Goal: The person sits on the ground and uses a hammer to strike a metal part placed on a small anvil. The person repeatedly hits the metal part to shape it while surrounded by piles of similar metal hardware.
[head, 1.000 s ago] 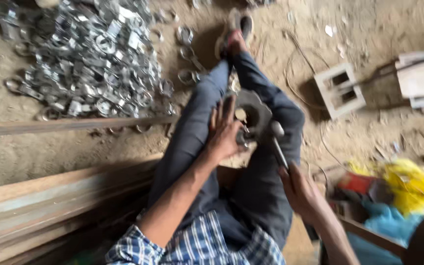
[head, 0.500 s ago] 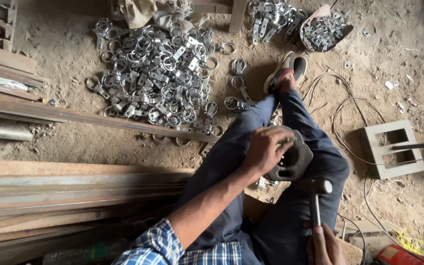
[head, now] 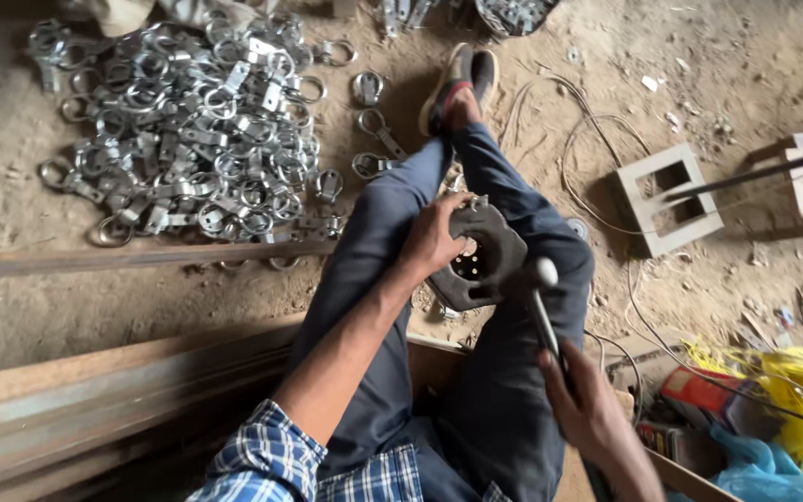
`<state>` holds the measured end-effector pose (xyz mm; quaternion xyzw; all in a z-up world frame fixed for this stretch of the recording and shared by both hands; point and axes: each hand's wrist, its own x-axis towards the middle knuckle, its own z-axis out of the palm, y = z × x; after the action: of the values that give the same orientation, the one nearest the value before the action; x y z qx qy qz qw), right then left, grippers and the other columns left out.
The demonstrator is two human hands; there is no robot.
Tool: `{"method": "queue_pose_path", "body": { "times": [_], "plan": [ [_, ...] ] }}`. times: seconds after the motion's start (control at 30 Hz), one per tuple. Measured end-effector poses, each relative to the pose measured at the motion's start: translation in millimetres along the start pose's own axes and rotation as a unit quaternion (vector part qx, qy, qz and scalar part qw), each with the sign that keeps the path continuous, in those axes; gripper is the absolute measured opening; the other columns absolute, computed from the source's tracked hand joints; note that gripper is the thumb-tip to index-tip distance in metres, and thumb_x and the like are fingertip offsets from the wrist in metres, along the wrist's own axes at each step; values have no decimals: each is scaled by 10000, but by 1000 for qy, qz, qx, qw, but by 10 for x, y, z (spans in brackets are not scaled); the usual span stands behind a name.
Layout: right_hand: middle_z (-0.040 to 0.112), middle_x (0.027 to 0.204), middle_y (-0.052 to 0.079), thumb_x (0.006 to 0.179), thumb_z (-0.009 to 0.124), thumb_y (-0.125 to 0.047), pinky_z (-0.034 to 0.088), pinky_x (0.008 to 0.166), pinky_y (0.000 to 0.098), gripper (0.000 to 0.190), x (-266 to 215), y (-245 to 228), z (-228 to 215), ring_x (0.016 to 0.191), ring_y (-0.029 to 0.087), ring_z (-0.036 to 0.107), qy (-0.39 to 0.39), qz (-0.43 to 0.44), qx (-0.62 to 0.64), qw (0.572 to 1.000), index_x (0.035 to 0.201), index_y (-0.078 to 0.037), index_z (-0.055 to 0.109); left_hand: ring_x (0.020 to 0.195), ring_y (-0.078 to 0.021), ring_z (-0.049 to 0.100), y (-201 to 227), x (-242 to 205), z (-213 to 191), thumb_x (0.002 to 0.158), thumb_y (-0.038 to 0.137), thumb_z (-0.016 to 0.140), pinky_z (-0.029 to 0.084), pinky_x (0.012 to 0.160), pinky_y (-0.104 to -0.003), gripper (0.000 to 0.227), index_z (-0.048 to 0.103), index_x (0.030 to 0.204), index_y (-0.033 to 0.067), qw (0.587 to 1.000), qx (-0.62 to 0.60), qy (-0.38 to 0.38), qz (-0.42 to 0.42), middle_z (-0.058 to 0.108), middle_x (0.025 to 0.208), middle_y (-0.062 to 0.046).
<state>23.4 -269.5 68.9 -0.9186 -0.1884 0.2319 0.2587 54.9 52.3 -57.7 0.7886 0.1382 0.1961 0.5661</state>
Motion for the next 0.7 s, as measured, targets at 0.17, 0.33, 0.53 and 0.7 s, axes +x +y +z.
{"method": "queue_pose_path", "body": {
  "times": [0.17, 0.33, 0.53, 0.7],
  "plan": [
    [524, 612, 152, 1049, 521, -346, 418, 513, 444, 337, 755, -930, -437, 529, 255, 490, -34, -114, -71, 990, 1000, -22, 600, 1195, -312, 690, -108, 19, 36, 690, 1, 768, 531, 1057, -352, 596, 663, 1277, 7, 999, -35, -15, -21, 715, 1258, -195],
    [506, 600, 137, 1069, 492, -344, 379, 483, 468, 329, 1389, -1349, -653, 479, 273, 473, -16, -145, -112, 983, 961, -36, 535, 1201, -296, 693, -224, 33, 104, 709, 14, 771, 523, 1081, -342, 600, 660, 1299, 28, 998, -45, -27, -36, 722, 1263, -175],
    [537, 651, 90, 1073, 424, -398, 484, 475, 456, 351, 1840, -1492, -676, 506, 255, 528, -180, -35, -211, 960, 968, -94, 565, 1161, -308, 686, -229, -37, 142, 697, 49, 845, 537, 1034, -364, 617, 647, 1282, 30, 999, -40, -1, 4, 725, 1220, -175],
    [542, 644, 65, 1085, 430, -324, 421, 431, 404, 313, 1944, -1369, -899, 465, 199, 513, -48, -234, -213, 948, 1044, -64, 600, 1222, -304, 678, -289, -16, 219, 676, 13, 835, 527, 1103, -381, 665, 657, 1317, 46, 999, -37, -5, -21, 661, 1356, -189]
  ]
}}
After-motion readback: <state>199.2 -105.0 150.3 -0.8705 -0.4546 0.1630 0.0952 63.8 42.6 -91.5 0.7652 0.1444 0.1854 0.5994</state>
